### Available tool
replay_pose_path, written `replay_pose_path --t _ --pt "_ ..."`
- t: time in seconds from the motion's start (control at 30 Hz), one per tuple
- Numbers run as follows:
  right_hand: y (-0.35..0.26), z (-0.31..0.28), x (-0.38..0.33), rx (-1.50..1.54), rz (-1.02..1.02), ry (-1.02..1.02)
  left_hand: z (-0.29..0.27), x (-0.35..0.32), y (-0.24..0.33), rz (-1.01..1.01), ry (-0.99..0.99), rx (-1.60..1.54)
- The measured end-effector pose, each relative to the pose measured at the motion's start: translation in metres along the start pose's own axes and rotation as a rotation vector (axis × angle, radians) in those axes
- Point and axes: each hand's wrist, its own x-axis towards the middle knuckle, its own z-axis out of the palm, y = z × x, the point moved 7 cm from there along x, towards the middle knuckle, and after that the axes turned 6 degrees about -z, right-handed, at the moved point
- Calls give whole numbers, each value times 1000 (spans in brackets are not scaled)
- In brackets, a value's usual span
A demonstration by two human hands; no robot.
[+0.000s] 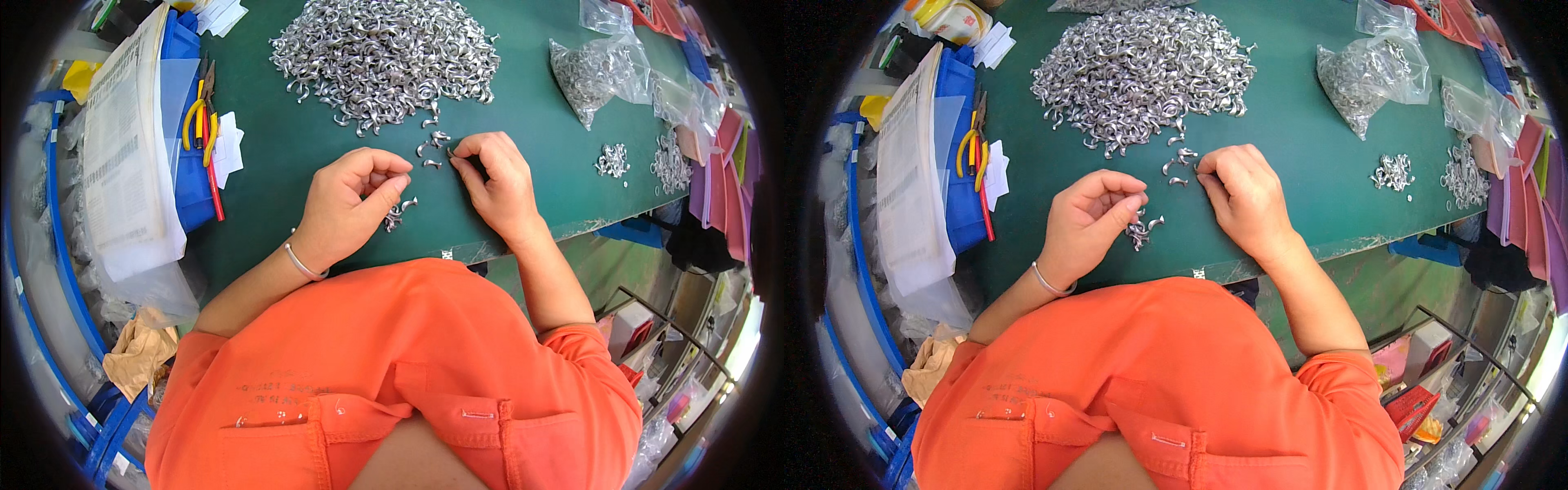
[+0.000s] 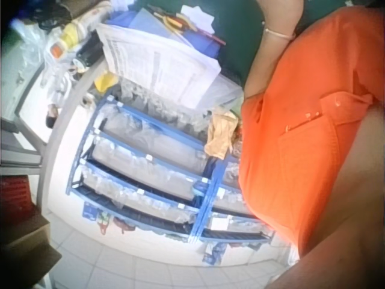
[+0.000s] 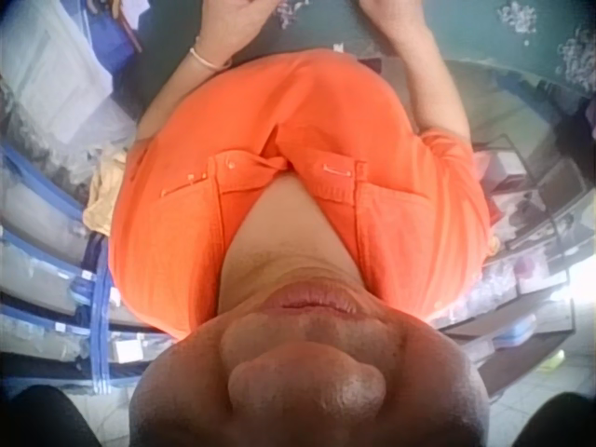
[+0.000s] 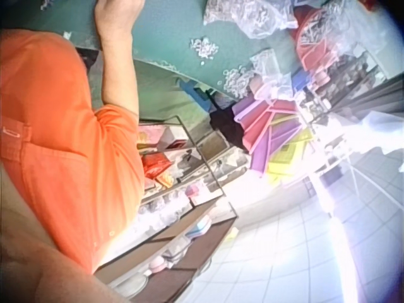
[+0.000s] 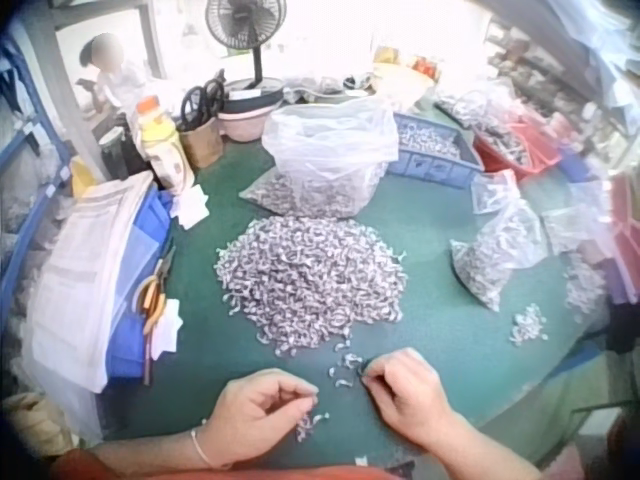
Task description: The person sorts small metal components from a large pile on a workstation, picking them up individually and placing them into a plastic bag.
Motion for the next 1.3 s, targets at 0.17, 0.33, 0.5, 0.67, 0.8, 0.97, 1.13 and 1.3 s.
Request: replay_pose_path --t 0.17,0.33,0.5,0.67,0.8,0.97,1.13,1.3 --pt "-13 7 -5 431 68 152 4 2 0 -57 -13 -133" --pt "-37 8 -2 436 -21 174 7 0 1 -109 -38 -202" --pt "-50 5 0 332 -199 208 7 -2 3 -117 -63 -198" --pt "-51 -33 9 81 -371 331 6 -2 2 -79 -2 -245" --pt "-1 -129 24 -219 -389 884 0 -4 0 -36 30 -259" --pt "56 -178 44 -547 30 698 1 -6 0 -9 5 -258" --pt "7 -89 40 -214 -141 393 -1 -2 -2 -49 29 -200" --pt "-4 11 21 -16 -103 -16 0 -3 3 -12 -13 -216"
